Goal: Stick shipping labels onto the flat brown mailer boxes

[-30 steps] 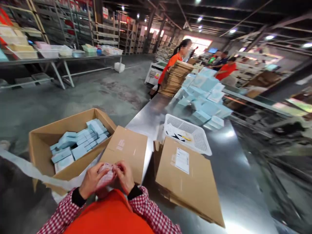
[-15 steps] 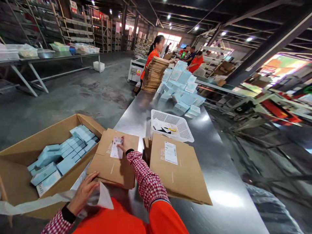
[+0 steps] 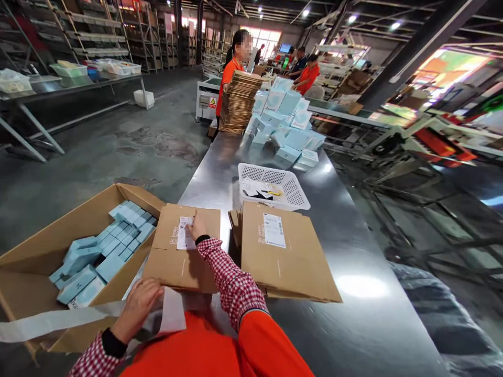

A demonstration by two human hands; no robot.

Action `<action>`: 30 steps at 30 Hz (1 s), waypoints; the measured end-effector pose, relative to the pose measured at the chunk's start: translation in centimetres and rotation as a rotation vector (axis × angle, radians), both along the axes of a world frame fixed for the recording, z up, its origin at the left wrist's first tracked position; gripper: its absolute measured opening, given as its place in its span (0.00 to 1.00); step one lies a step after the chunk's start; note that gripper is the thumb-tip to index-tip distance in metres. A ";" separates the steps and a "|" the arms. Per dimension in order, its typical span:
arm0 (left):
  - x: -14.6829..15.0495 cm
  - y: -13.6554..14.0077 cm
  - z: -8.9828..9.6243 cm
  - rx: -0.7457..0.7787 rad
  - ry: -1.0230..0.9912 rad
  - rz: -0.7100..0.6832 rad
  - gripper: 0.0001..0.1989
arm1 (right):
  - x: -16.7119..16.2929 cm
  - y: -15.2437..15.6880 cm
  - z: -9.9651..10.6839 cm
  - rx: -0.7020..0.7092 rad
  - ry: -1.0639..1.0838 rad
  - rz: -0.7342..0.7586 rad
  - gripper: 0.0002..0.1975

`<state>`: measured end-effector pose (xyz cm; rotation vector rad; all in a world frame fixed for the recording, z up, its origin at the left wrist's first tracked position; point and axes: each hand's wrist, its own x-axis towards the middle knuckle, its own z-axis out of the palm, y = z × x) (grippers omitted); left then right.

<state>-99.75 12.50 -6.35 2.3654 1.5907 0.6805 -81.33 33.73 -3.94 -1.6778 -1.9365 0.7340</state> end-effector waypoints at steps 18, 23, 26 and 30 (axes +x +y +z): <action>2.1 3.8 0.2 -0.142 0.045 -0.013 0.14 | 3.9 1.5 6.1 0.317 0.488 0.082 0.43; 2.4 2.9 1.6 -0.140 0.027 -0.019 0.12 | 3.0 1.1 1.2 0.116 0.393 0.281 0.48; 3.0 3.8 2.7 -0.094 0.003 -0.009 0.12 | 2.7 0.6 0.1 0.070 0.364 0.335 0.48; 4.2 6.3 3.4 -0.116 -0.008 -0.052 0.14 | 3.0 1.1 0.3 0.041 0.338 0.388 0.50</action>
